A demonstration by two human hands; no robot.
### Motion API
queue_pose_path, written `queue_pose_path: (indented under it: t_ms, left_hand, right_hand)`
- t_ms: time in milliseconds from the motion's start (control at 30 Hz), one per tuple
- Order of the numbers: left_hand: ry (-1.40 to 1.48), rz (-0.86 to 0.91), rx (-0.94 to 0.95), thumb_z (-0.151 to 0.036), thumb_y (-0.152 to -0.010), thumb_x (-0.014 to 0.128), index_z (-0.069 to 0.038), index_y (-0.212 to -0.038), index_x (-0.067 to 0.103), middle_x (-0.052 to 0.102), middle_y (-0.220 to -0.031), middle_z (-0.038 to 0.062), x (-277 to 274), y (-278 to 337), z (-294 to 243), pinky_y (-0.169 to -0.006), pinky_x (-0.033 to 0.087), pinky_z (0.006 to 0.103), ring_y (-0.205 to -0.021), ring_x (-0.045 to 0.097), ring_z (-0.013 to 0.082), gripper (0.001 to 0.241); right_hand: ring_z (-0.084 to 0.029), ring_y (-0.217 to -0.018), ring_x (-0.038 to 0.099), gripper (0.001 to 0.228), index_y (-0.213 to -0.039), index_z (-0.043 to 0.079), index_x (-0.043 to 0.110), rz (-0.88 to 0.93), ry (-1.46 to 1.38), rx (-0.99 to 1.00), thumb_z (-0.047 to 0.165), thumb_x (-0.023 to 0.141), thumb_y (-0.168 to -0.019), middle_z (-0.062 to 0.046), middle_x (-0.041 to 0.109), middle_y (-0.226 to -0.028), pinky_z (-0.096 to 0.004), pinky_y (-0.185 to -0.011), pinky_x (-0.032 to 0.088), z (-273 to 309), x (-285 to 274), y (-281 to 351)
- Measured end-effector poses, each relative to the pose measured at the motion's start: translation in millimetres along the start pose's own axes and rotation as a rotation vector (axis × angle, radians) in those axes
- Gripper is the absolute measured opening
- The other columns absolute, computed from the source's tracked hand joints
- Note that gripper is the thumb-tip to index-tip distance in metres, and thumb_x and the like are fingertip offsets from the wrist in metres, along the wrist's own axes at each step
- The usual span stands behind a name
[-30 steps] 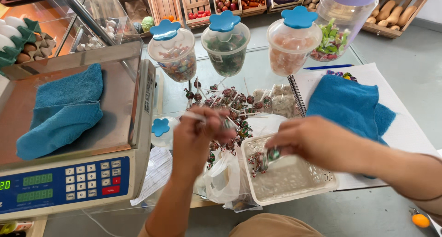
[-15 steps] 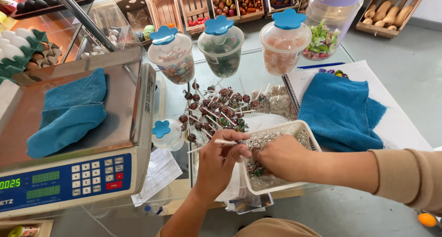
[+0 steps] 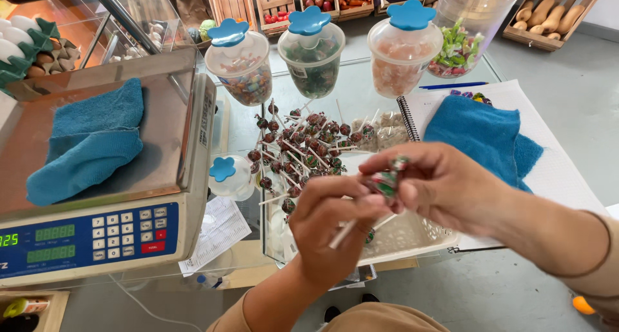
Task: The person picks up lollipops from a white basket and arranges them into a clear plastic bag placed on a digital scale. They handle the candies by hand, occasionally using a blue cloth to wipe the scale's surface. The person continues to transfer the lollipops from the basket into the bag throughout the video.
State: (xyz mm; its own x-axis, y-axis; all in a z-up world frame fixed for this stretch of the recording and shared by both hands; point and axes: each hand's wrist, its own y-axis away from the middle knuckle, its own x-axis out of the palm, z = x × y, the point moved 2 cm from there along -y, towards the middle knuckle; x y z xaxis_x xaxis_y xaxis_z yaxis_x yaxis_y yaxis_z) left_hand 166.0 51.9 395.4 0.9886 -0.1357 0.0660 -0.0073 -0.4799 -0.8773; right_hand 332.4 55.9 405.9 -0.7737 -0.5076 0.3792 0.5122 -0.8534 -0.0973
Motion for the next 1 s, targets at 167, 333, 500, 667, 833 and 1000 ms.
queue_pose_path:
  t_ms: [167, 333, 500, 667, 833, 1000]
  left_hand:
    - [-0.278, 0.036, 0.302, -0.01, -0.085, 0.075, -0.014, -0.094, 0.066, 0.061, -0.095, -0.003, -9.1, -12.3, 0.2, -0.081, 0.053, 0.0315, -0.09, 0.059, 0.0216, 0.014]
    - [-0.199, 0.447, -0.006, 0.003, -0.091, 0.062, -0.008, -0.124, 0.053, 0.066, -0.115, 0.01, -53.7, 10.7, 32.8, -0.092, 0.058, 0.0358, -0.099, 0.066, 0.0232, 0.036]
    - [-0.163, 0.513, -0.197, -0.031, -0.093, 0.058, -0.012, -0.12, 0.058, 0.054, -0.126, 0.013, -65.1, 29.1, 29.6, -0.097, 0.049, 0.039, -0.118, 0.055, 0.0265, 0.033]
    - [-0.119, 0.573, -0.244, -0.037, -0.097, 0.052, -0.018, -0.119, 0.059, 0.047, -0.136, 0.012, -66.7, 44.1, 31.3, -0.095, 0.048, 0.0418, -0.123, 0.047, 0.0314, 0.03]
    - [-0.312, 0.628, -0.113, -0.06, -0.08, 0.054, -0.015, -0.113, 0.066, 0.047, -0.138, 0.008, -64.1, 48.4, 31.7, -0.105, 0.04, 0.0537, -0.127, 0.043, 0.037, 0.056]
    - [-0.32, 0.642, -0.142, -0.066, -0.081, 0.04, -0.009, -0.117, 0.059, 0.049, -0.132, 0.011, -59.7, 53.9, 39.6, -0.104, 0.039, 0.0528, -0.121, 0.047, 0.0354, 0.07]
  right_hand:
    - [-0.035, -0.118, 0.055, 0.027, -0.114, -0.007, 0.063, -0.017, -0.146, -0.236, 0.005, 0.065, -0.09, -0.026, 0.055, -0.128, -0.042, -0.094, 0.051, 8.4, 3.7, 9.9]
    - [-0.006, -0.07, 0.072, 0.034, -0.104, 0.016, 0.068, 0.092, 1.272, -0.239, 0.037, 0.063, -0.078, 0.004, 0.075, -0.083, -0.019, -0.063, 0.058, 44.6, -0.3, -0.5]
    - [-0.015, -0.078, 0.059, 0.019, -0.094, 0.022, 0.054, 0.333, 1.409, 0.724, 0.023, 0.065, -0.079, 0.002, 0.064, -0.084, -0.029, -0.072, 0.045, -37.8, -10.3, -23.8]
    - [-0.019, -0.069, 0.063, 0.01, -0.077, 0.016, 0.068, 0.599, 1.236, 0.263, 0.007, 0.071, -0.072, 0.001, 0.066, -0.076, -0.03, -0.063, 0.05, -82.6, -27.3, -27.4]
    - [-0.022, -0.071, 0.058, 0.027, -0.075, 0.016, 0.056, 0.513, 1.362, 0.449, 0.006, 0.076, -0.06, -0.001, 0.054, -0.088, -0.036, -0.063, 0.044, -84.9, -28.4, -24.5]
    - [-0.029, -0.071, 0.061, 0.019, -0.076, 0.015, 0.058, 0.587, 1.528, 0.35, 0.025, 0.074, -0.078, -0.007, 0.061, -0.086, -0.043, -0.058, 0.046, -103.1, -30.3, -18.2]
